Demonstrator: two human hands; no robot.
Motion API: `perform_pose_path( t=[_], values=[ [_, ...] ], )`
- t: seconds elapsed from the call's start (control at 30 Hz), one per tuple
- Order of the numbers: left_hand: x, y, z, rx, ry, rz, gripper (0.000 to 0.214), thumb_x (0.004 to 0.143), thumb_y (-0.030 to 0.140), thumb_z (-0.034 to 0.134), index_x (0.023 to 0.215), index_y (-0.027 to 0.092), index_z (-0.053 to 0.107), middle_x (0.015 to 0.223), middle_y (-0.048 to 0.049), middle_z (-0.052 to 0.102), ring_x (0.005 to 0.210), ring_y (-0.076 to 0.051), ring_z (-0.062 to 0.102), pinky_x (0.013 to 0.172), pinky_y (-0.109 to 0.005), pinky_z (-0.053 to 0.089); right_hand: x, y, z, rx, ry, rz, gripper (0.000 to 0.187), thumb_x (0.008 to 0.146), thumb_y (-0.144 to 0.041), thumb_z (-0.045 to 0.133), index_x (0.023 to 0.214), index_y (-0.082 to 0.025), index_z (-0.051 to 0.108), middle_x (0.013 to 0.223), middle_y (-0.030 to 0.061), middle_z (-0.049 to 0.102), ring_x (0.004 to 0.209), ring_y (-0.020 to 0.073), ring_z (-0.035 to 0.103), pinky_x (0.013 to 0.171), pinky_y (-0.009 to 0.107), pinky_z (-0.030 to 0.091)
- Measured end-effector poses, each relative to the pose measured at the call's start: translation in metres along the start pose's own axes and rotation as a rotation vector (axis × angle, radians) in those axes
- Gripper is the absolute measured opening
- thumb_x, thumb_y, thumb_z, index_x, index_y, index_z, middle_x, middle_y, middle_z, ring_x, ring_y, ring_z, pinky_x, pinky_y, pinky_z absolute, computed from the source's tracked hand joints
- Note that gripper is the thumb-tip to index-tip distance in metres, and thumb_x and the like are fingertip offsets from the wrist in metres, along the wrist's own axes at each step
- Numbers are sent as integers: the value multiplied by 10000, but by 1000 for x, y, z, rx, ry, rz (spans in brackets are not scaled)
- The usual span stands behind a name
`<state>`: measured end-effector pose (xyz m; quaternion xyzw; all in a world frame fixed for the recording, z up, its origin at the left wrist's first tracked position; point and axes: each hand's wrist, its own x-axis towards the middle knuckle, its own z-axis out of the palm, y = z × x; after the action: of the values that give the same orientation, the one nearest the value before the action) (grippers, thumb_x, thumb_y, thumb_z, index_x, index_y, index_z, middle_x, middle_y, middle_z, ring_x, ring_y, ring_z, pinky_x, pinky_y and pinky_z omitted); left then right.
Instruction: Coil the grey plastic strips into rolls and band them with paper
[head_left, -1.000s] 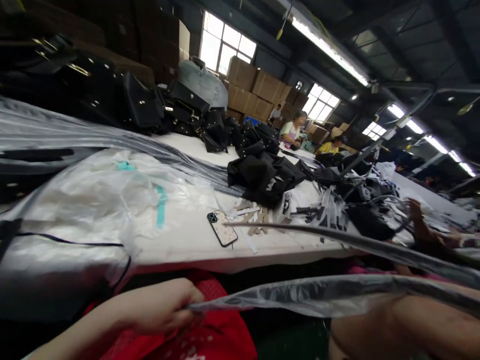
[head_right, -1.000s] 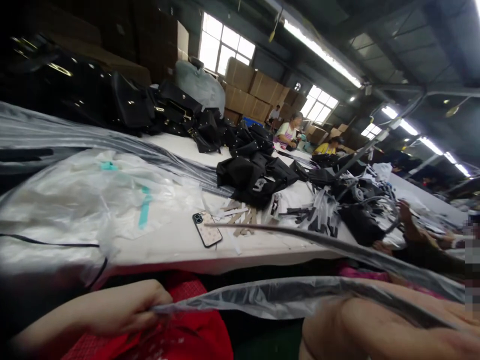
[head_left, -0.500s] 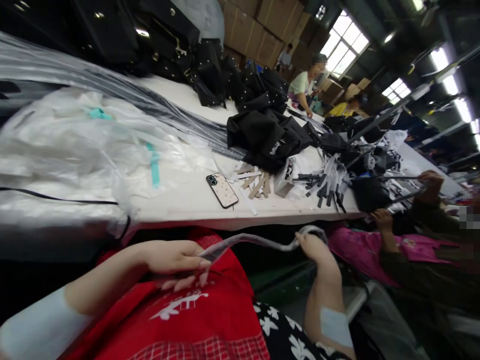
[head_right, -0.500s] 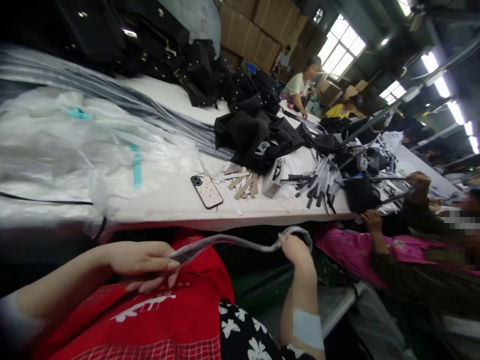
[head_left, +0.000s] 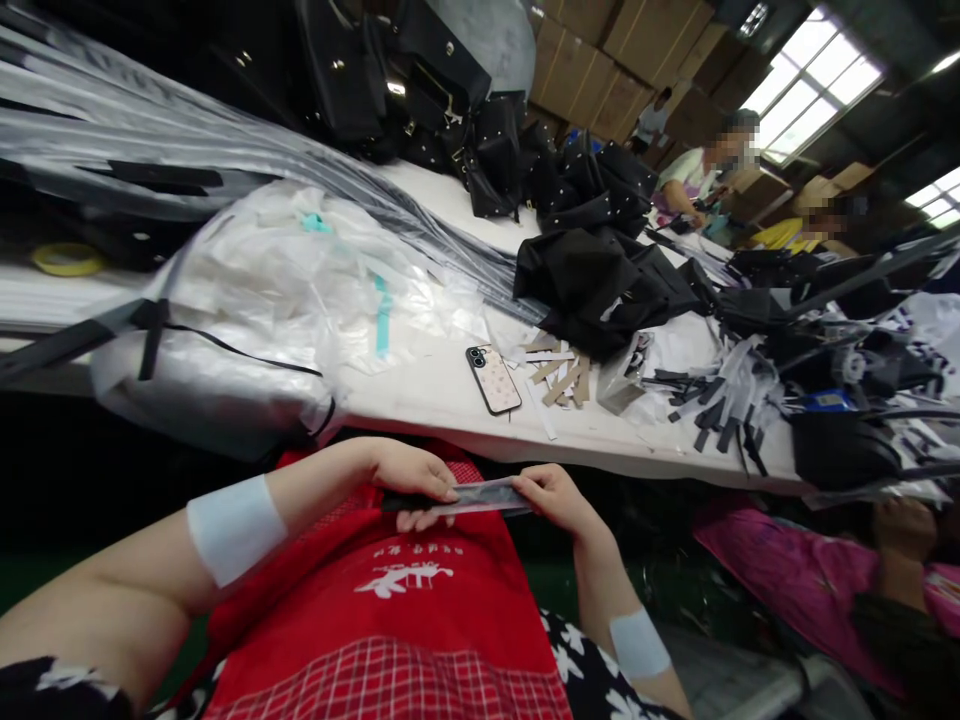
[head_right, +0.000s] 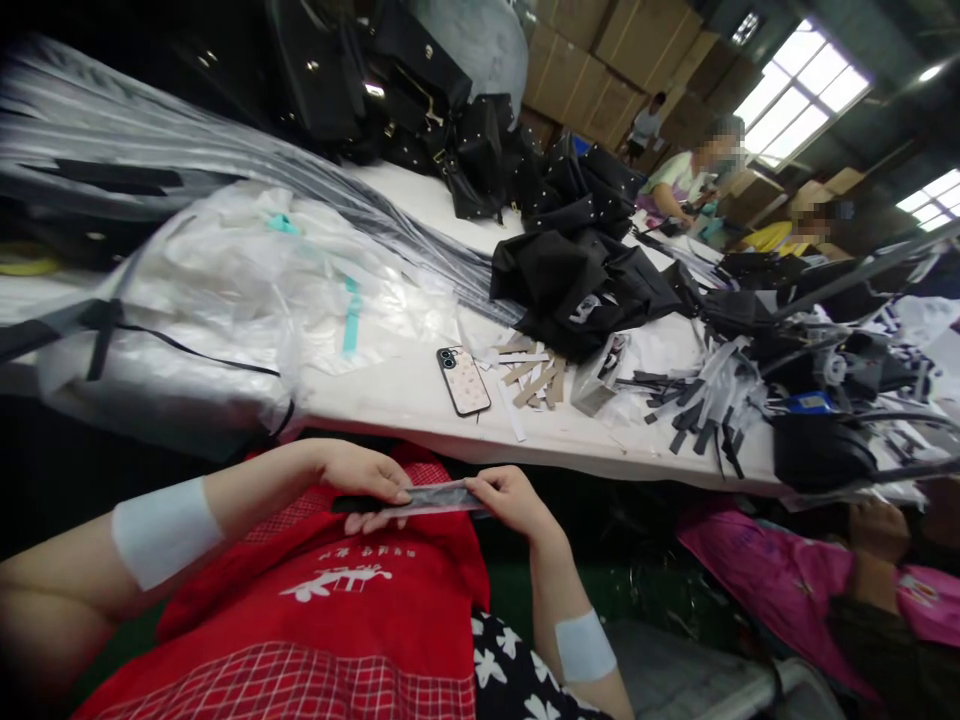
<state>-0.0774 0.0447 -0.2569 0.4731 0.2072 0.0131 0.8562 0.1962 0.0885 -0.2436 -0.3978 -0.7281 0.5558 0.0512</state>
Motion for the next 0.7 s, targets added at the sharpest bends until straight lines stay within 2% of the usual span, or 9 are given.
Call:
perform_pose_path(
  t=[0.23,0.4,0.53,0.7],
  values=[
    [-6,-14,-7,-10,149,-100,482,868,570,485,707,148,654,450,23,444,348,-96,371,344,-208,327,-2,13,-11,-42,105,16,542,867,-550,492,490,-169,419,450,-45,376,450,78,340,461,212,245],
    [-8,-10,-6,-60,259,-42,490,845,603,497,696,153,621,430,54,370,331,-76,265,335,-205,221,-5,20,-23,-65,136,29,536,872,-560,476,510,-164,467,455,-32,437,454,87,388,472,210,279],
    [-6,-6,-5,-49,273,-23,488,834,606,513,685,152,610,411,60,349,333,-73,255,344,-202,223,-6,19,-24,-61,119,36,538,885,-554,461,525,-157,513,470,-18,491,455,92,417,465,207,288],
    [-1,-6,-3,-68,291,-8,496,830,603,523,672,146,628,401,58,342,331,-76,257,341,-208,214,-3,21,-20,-55,96,29,552,883,-562,464,522,-148,522,465,-19,488,450,87,419,457,202,288]
  ],
)
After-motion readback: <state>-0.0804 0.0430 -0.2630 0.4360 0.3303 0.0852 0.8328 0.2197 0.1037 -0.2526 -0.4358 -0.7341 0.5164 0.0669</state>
